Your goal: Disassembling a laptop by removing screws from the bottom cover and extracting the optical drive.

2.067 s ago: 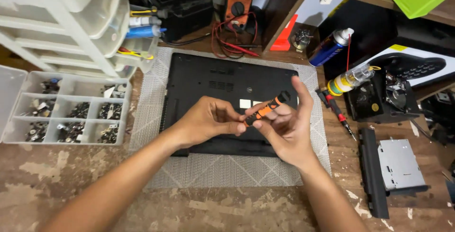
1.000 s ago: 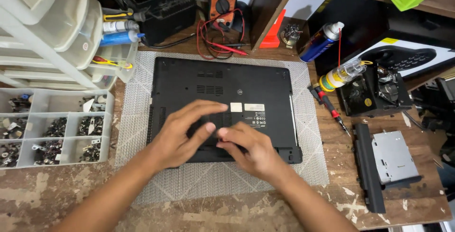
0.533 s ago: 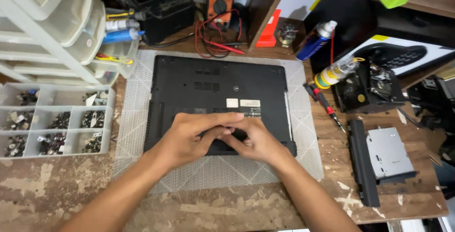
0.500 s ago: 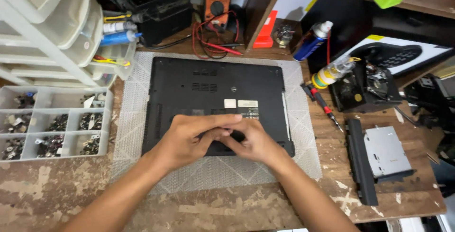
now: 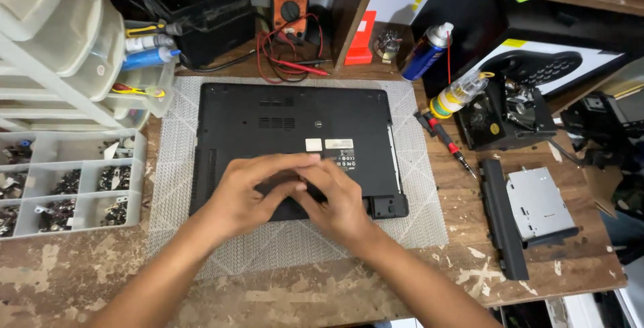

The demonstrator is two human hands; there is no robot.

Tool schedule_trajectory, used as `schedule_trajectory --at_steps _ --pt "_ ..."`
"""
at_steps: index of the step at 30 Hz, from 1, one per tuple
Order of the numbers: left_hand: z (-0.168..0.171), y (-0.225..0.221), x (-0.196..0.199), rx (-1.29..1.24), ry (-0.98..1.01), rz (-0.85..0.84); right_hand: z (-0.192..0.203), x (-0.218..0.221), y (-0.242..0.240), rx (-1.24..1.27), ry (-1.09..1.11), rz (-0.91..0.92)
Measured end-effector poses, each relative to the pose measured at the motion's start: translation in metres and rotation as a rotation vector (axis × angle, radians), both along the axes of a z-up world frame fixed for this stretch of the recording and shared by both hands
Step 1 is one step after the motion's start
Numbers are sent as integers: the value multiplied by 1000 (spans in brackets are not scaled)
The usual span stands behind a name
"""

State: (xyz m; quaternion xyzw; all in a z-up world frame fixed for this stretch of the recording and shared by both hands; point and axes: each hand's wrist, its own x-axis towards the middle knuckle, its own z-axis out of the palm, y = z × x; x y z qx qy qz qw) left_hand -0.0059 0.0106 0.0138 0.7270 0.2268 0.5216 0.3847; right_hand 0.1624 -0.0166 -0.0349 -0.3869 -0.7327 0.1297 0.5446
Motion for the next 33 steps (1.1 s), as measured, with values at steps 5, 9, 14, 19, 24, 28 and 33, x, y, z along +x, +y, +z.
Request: schedule_trajectory --at_steps 5,9,14,19,24,28,33 --pt "-9 2 -4 25 57 27 13 2 2 -63 17 128" --pt "-14 -3 4 78 81 159 19 23 15 -219 -61 397" --pt "-25 -6 17 158 66 255 1 25 14 -456 169 356" --pt "-36 -8 20 270 45 354 -25 29 19 -485 266 301" --pt "18 -14 12 27 122 58 24 27 19 -553 173 525" --pt "-6 -1 5 71 78 34 11 30 21 -534 136 567" --pt "-36 7 21 563 0 376 -31 25 22 -517 247 275"
